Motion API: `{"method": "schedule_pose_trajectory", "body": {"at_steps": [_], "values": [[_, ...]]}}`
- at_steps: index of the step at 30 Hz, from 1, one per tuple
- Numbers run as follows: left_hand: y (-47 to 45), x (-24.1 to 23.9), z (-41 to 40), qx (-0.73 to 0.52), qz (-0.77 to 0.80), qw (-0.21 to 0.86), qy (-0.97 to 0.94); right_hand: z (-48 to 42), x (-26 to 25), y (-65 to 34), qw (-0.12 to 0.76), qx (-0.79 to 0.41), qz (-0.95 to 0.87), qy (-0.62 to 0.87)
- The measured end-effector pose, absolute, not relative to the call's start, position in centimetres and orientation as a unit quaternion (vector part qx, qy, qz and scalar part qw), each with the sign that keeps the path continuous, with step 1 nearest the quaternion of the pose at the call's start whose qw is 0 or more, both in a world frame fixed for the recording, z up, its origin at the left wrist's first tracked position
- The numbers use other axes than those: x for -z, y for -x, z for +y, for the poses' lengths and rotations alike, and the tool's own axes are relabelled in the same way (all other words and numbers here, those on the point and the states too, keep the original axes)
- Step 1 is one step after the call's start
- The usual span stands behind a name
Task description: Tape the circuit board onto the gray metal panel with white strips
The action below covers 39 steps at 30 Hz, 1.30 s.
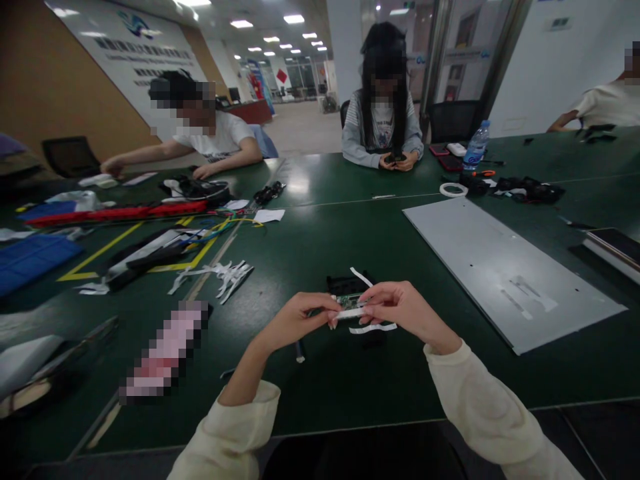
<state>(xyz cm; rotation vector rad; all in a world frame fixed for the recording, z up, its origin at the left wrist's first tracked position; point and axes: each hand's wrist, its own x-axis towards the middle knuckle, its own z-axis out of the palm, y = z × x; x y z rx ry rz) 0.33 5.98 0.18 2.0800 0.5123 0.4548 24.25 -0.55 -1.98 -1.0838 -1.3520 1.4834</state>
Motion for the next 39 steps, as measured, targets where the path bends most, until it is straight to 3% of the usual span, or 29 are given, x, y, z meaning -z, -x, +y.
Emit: {"method": "schedule_pose_trajectory", "body": {"at_steps": [3,7,10,14,19,27,31,35,39], "values": [[0.0,0.2,6.4,-0.194,0.268,0.451,-0.829,-0.4,1.5,-24.3,0.443,-0.534,-0.56,0.454],[-0.6,0.9,7.1,-0.22,0.384,0.27,-0.855,-0.2,0.1,-22.2,0.521,-0.251,-0.616,0.535],[-2.1,1.3,7.8,-0.23,0.379,0.159,-0.882,-0.1,-0.6,-19.2,0.477,-0.071,-0.726,0.49],[-4.0,2.4,9.5,-0.204,0.387,0.142,-0.888,0.0,0.3,-16.0,0.394,0.02,-0.822,0.411],[-4.9,4.4,11.6,-0.187,0.437,0.168,-0.864,-0.4,2.7,-15.0,0.368,0.036,-0.827,0.423],[-3.0,5.9,10.6,-0.096,0.371,0.198,-0.902,-1.8,2.3,-18.5,0.295,-0.083,-0.825,0.475],[-2.0,5.5,9.9,-0.048,0.358,0.21,-0.908,1.0,3.7,-27.0,0.25,-0.076,-0.737,0.624],[-1.8,4.9,10.1,-0.02,0.354,0.215,-0.91,4.4,7.7,-36.0,0.167,0.012,-0.55,0.818],[-1.7,4.6,10.0,-0.008,0.349,0.22,-0.911,5.6,11.1,-40.1,0.127,0.017,-0.455,0.881]]}}
